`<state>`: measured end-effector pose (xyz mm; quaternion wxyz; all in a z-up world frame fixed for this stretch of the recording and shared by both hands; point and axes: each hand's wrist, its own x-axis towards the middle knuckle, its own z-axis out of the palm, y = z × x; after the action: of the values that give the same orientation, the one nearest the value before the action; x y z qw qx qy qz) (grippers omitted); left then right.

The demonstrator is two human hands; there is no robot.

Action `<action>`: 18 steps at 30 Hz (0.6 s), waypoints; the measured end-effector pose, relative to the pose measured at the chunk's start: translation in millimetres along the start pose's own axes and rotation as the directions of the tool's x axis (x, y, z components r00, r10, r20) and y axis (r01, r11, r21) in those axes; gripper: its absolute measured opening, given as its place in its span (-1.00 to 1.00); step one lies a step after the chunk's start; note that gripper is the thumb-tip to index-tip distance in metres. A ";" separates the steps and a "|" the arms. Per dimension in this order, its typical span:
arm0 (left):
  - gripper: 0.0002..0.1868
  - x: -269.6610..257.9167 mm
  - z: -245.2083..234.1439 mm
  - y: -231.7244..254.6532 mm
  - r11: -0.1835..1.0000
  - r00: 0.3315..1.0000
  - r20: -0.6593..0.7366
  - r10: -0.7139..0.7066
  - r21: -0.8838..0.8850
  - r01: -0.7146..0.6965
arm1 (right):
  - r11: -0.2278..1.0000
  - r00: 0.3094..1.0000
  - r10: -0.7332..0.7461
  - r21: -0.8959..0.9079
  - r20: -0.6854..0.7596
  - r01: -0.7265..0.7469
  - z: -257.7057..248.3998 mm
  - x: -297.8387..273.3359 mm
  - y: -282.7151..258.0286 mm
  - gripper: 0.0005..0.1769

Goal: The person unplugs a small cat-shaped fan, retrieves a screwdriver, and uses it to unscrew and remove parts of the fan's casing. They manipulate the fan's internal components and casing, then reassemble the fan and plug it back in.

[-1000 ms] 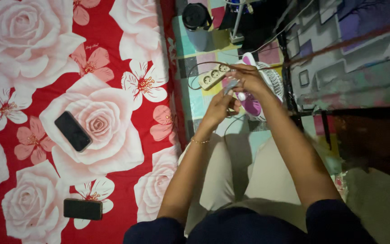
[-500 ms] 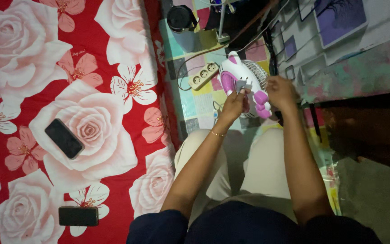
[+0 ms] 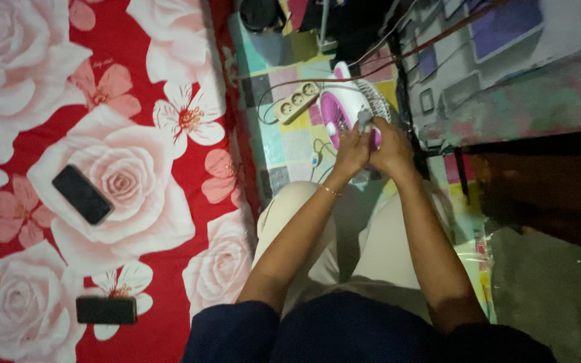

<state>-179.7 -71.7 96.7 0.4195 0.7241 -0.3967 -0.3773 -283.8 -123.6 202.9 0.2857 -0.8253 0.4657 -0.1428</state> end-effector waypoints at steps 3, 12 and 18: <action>-0.57 4.2 -3.0 -6.4 0.870 0.964 -0.016 0.266 0.435 -0.233 | 1.000 0.998 -0.005 -0.012 0.063 0.005 4.9 -7.7 -17.1 -0.52; -0.33 6.2 -7.2 -12.7 0.974 0.990 -0.054 -0.129 0.180 0.136 | 0.997 0.975 0.058 0.038 0.215 -0.068 6.5 -4.7 -31.1 -0.05; -0.57 15.5 -4.3 -25.9 0.802 0.989 0.107 0.101 0.580 -0.145 | 0.994 0.993 0.110 -0.019 -0.031 -0.111 28.0 -4.5 -25.9 -0.45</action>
<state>-163.1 -75.6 71.5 0.1852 0.7770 -0.5543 -0.2340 -254.3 -99.8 196.4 0.2777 -0.7989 0.5163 -0.1343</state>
